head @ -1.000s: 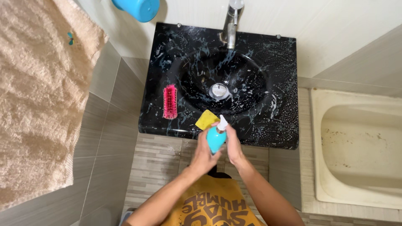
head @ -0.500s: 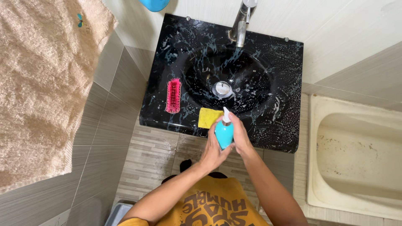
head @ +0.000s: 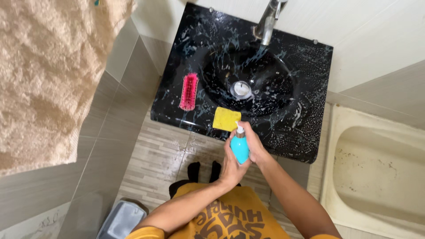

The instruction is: The person cleans a black marble sink and the adjacent wall tiles using a sponge and a small pink brush, applying cleaning liquid from a blue bottle and scrubbing the surfaces by hand.

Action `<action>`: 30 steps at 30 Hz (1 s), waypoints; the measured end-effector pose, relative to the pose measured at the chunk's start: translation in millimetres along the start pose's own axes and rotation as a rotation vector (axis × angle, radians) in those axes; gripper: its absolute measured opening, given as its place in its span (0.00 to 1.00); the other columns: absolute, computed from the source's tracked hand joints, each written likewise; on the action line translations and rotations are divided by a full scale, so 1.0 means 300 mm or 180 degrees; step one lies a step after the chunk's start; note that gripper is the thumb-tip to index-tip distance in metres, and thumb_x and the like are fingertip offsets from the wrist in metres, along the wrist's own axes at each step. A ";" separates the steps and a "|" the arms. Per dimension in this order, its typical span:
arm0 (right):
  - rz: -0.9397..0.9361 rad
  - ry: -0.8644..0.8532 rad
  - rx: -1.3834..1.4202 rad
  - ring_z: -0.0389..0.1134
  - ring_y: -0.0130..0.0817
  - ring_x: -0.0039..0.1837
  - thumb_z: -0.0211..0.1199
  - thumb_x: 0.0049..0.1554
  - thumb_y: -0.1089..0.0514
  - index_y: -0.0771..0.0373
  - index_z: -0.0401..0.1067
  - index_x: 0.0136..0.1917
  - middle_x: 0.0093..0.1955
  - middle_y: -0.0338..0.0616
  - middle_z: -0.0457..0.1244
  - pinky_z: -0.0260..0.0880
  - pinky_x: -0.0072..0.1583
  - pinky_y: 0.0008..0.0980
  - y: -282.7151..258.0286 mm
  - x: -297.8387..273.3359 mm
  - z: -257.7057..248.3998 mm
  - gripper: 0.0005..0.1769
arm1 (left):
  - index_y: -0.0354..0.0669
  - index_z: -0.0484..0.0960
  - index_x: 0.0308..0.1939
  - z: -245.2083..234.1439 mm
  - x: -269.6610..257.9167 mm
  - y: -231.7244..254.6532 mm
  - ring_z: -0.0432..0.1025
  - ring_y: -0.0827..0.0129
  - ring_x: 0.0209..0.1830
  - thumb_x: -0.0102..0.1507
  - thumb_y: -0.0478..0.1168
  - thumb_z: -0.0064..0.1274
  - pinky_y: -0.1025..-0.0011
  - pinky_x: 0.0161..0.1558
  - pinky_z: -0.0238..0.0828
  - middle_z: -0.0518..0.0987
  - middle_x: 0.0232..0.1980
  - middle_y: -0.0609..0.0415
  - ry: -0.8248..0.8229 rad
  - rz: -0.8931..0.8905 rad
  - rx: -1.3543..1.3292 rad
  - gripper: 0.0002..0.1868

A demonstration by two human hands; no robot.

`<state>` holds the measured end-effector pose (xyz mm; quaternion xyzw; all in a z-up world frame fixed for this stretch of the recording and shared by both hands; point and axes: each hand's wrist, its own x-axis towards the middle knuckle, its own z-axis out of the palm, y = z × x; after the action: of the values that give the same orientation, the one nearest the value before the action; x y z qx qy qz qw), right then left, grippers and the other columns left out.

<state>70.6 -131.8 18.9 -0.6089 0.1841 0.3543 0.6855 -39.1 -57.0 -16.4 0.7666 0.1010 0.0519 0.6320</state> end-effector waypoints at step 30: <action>-0.2627 0.0288 -0.4207 0.56 0.47 0.64 0.75 0.47 0.37 0.64 0.63 0.73 0.60 0.53 0.59 0.54 0.63 0.49 -0.088 0.129 0.008 0.49 | 0.36 0.69 0.62 -0.392 0.620 0.229 0.77 0.48 0.51 0.54 0.45 0.73 0.55 0.51 0.73 0.79 0.52 0.39 0.0887 0.1493 0.0815 0.39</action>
<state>115.4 -119.4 11.6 -0.9240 -0.2789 0.0816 0.2487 124.0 84.3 64.8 0.8279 0.0128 0.2881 0.4811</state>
